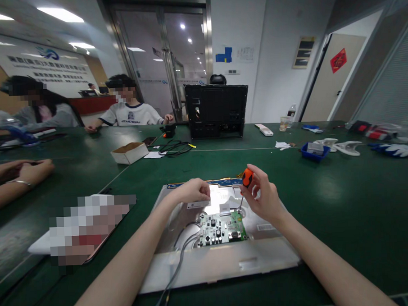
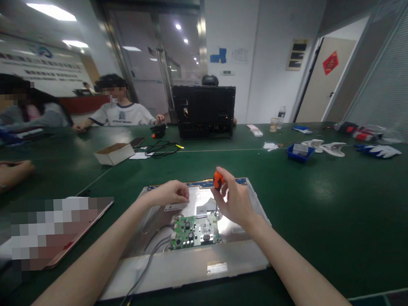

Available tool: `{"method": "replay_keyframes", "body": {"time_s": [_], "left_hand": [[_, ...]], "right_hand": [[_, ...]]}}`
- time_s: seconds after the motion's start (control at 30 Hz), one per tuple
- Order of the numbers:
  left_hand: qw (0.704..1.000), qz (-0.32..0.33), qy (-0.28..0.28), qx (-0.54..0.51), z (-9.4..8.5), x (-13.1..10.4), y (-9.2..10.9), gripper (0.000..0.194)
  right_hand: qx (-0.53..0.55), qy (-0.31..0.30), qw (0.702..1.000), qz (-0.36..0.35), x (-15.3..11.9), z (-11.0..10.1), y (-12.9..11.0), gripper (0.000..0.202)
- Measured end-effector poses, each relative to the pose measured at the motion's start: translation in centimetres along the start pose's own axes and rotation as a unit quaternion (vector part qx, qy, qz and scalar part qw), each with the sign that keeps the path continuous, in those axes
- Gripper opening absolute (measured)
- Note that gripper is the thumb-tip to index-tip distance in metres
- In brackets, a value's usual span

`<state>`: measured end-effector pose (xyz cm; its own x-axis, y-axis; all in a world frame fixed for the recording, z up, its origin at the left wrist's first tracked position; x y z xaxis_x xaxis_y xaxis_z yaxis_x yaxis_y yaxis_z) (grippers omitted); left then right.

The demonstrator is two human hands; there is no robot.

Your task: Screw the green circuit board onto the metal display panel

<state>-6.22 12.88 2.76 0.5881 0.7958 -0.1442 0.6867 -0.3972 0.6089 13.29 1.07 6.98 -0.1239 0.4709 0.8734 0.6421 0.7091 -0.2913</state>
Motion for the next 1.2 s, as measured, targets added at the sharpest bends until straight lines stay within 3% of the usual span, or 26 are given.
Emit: {"method": "replay_keyframes", "body": {"time_s": [0.17,0.3,0.4,0.57,0.77,0.97,1.2], "left_hand": [[0.998,0.047,0.018,-0.026,0.5,-0.7,4.1,0.011],[0.989,0.134,-0.001,-0.057,3.0,-2.4,7.9,0.004],[0.982,0.184,0.02,-0.04,5.3,-4.1,9.5,0.008],[0.976,0.212,0.044,0.011,8.4,-6.0,10.2,0.012],[0.969,0.219,0.085,0.082,10.1,-6.2,10.0,0.015],[0.967,0.22,0.088,0.096,10.7,-6.3,9.8,0.014],[0.96,0.241,0.093,0.11,10.3,-6.7,10.2,0.012]], "right_hand": [[-0.024,0.032,0.999,0.005,0.3,-0.8,0.2,0.057],[-0.026,0.032,0.999,0.03,0.9,-2.0,-0.1,0.055],[-0.02,0.015,0.999,0.031,1.0,-3.0,-1.1,0.053],[0.023,0.02,0.997,0.072,0.4,-4.6,-3.0,0.052],[0.045,0.093,0.984,0.148,-1.7,-6.4,-3.2,0.056],[0.051,0.144,0.971,0.183,-2.7,-7.2,-2.2,0.055],[0.06,0.107,0.978,0.167,-2.8,-6.3,-2.6,0.055]]}}
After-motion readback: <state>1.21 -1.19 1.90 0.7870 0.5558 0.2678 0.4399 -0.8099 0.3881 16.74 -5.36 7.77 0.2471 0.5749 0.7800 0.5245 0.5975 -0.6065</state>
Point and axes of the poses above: each hand's wrist, its own x-axis towards the middle knuckle, its own z-axis out of the palm, y = z × x, the point moved 6 cm from there along x, towards the middle knuckle, and after that the axes turned 2 degrees about y, right-handed, at the moved point
